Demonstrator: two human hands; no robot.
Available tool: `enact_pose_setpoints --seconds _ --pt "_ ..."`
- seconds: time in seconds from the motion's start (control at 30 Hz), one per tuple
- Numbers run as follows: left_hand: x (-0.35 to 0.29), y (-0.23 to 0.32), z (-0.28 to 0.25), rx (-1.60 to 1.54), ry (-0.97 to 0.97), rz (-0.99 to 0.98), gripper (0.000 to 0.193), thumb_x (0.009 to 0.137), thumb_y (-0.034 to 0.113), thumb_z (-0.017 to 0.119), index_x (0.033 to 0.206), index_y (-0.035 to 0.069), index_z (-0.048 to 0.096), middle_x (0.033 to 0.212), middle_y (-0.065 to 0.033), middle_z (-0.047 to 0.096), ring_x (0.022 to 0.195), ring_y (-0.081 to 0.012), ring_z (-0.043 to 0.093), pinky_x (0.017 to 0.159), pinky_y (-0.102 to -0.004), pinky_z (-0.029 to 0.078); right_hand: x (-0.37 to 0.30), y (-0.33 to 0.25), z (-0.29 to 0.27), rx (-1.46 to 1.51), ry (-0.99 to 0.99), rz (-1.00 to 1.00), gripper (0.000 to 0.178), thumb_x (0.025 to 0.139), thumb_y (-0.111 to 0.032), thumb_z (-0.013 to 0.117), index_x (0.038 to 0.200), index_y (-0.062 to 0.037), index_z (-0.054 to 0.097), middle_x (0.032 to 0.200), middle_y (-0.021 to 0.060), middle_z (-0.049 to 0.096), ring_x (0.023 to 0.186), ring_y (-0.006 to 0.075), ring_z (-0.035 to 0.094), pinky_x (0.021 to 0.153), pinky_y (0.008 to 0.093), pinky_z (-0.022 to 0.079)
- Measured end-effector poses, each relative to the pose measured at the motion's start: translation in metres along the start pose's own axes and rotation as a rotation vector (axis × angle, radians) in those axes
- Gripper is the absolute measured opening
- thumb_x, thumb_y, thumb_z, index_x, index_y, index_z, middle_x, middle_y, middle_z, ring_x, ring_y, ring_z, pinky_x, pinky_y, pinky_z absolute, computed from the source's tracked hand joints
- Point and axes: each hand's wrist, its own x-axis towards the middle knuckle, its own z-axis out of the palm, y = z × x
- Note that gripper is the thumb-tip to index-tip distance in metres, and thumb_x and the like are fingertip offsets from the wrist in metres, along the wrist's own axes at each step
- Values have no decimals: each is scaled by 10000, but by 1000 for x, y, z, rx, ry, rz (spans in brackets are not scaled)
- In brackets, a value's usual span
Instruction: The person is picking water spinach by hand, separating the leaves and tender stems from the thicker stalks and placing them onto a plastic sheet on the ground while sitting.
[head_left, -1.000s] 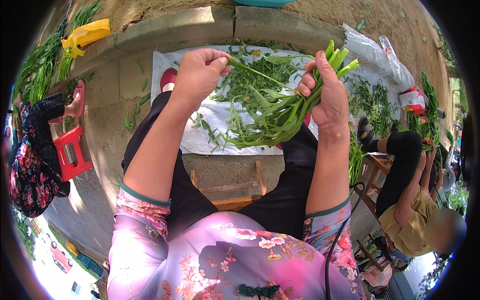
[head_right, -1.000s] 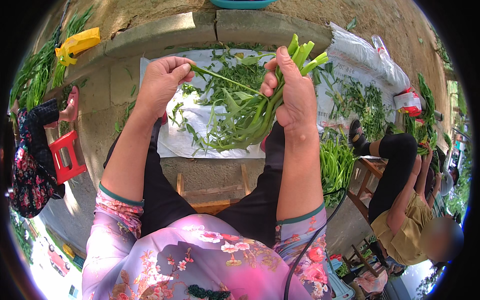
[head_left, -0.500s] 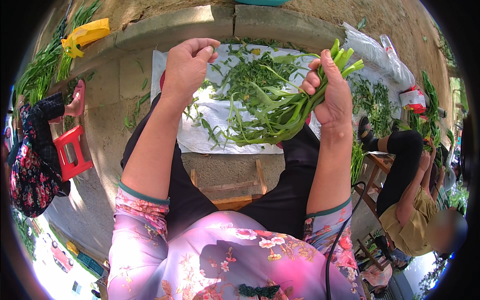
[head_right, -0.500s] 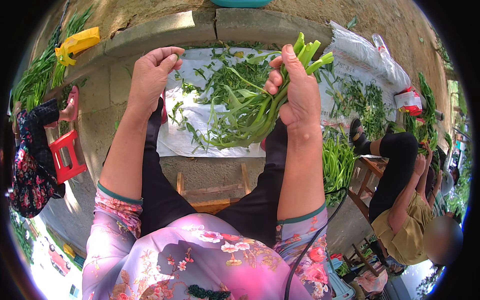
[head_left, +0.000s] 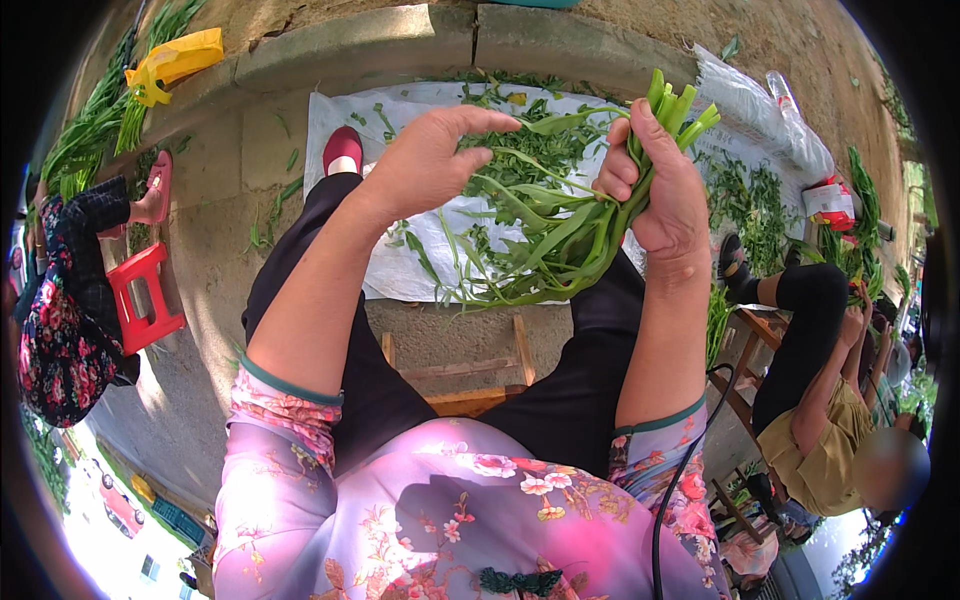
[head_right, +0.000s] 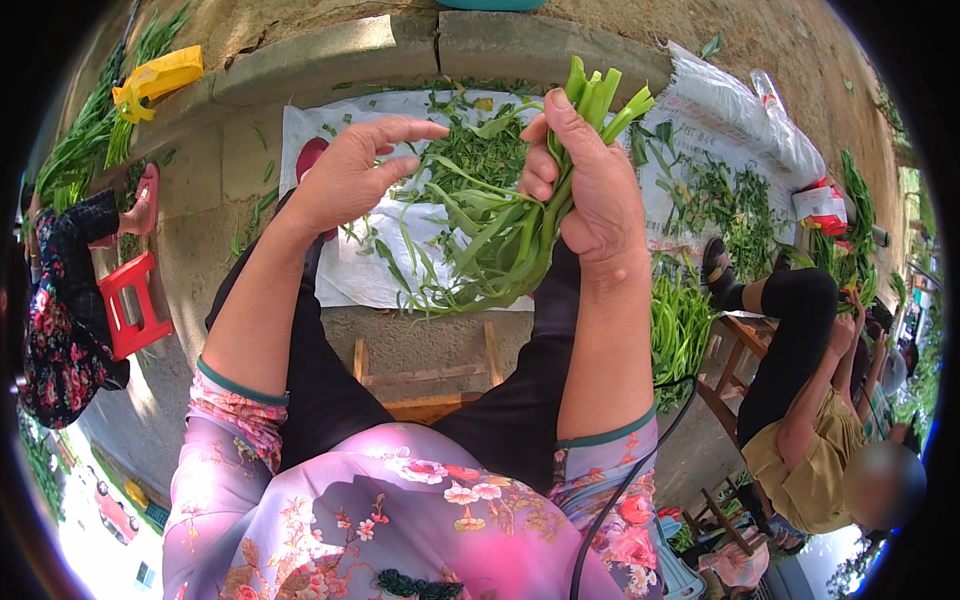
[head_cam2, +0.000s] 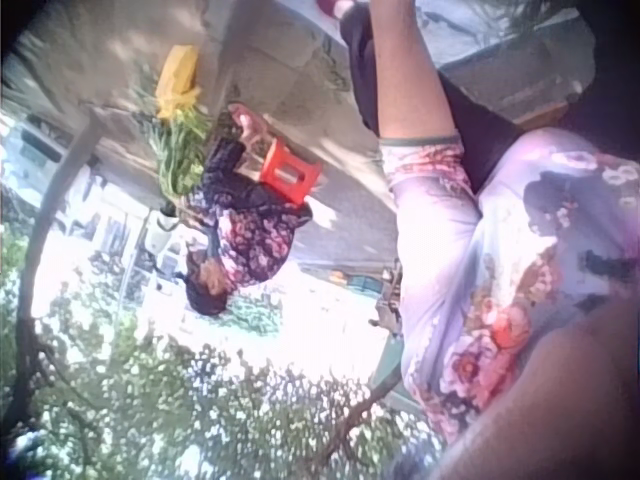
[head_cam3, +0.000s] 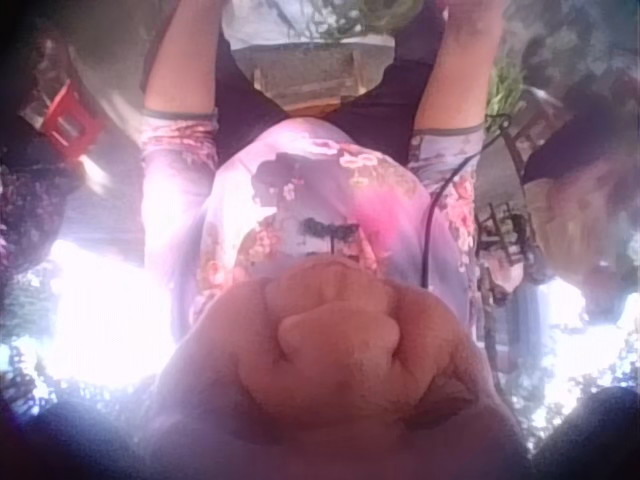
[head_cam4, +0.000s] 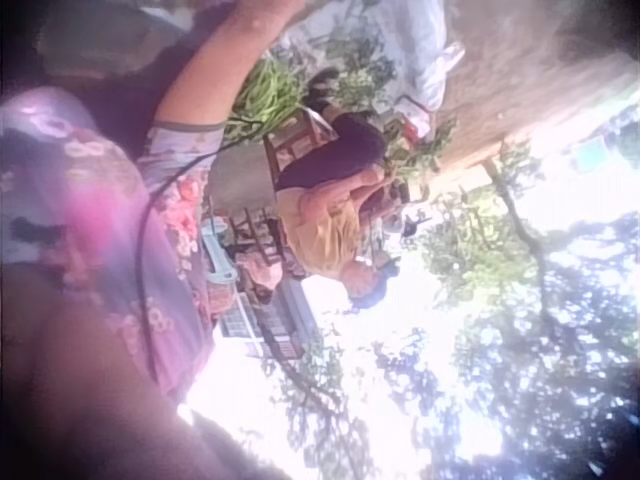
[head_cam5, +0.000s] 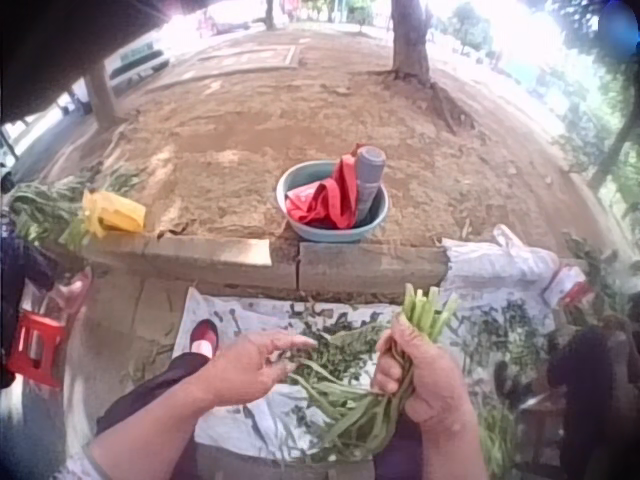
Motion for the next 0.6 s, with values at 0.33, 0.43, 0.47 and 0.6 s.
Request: enact_pose_setpoints --seconds 0.33,0.43,0.47,0.6 --pt "1 1 2 -62 -103 -163 165 852 77 634 987 -9 677 863 -66 674 821 -117 606 742 -270 485 2 -1 -5 28 28 -22 339 932 -387 556 828 -65 554 567 -16 400 485 104 389 500 236 342" --pt "2 4 -4 -85 -100 -228 162 850 98 647 966 -11 678 829 -50 665 779 -99 592 717 -263 478 3 -1 -5 47 47 -32 340 932 -388 556 829 -64 555 567 -15 402 489 106 393 498 237 340" --pt "2 4 -4 -71 -95 -226 164 850 106 650 961 -12 677 824 -45 662 772 -94 589 711 -258 476 3 -1 -6 43 47 -37 341 932 -388 556 829 -63 555 566 -15 402 489 106 393 497 237 340" --pt "1 2 -7 -50 -69 -218 176 848 128 659 946 -18 670 810 -30 657 755 -80 581 690 -242 470 4 0 -9 111 31 -49 297 912 -306 611 805 -31 572 673 20 489 525 95 424 464 233 358"
